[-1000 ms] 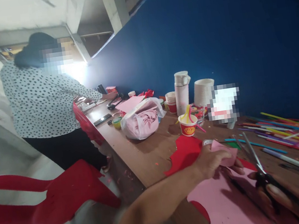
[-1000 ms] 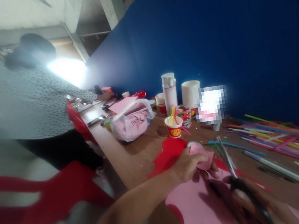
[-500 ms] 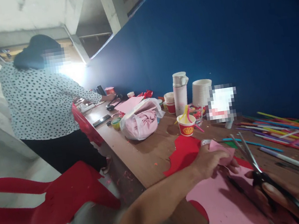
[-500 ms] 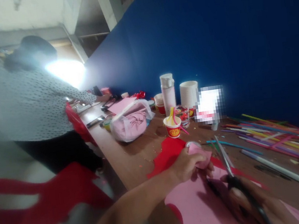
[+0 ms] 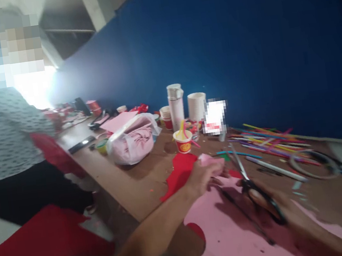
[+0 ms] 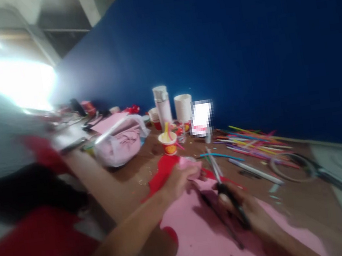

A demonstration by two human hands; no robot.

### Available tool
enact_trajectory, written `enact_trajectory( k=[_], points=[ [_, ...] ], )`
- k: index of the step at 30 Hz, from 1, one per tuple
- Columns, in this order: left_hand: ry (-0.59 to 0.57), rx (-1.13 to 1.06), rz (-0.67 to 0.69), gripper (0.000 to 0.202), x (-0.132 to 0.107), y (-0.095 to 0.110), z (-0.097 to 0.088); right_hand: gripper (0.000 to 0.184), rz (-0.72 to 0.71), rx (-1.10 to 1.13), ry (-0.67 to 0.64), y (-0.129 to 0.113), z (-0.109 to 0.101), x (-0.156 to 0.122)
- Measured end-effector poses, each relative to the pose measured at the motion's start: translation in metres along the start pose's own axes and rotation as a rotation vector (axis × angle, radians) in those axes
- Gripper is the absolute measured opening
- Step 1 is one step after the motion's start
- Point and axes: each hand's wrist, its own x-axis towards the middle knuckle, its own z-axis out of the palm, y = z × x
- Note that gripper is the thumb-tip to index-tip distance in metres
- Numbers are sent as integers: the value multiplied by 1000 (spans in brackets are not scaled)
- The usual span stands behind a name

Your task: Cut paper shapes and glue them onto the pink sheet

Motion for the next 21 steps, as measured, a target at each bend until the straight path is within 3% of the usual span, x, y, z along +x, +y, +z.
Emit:
enact_trajectory(
  k=[1, 5, 9, 12, 21],
  points=[
    [19, 6, 8, 19, 0, 2, 0, 44, 37, 40, 15, -1, -2, 3],
    [24, -1, 21, 14, 1, 7, -1, 50, 54, 86, -133, -8, -8, 6],
    [47, -17, 48, 15, 0, 8, -1, 40, -23, -12, -6, -27, -10, -1],
    [71, -60, 76, 13, 1, 6, 0, 35, -55, -39, -97, -38, -12, -3],
    [23, -121, 134, 12, 0, 5, 4, 37, -160, 25, -230, -23, -11, 3]
  ],
)
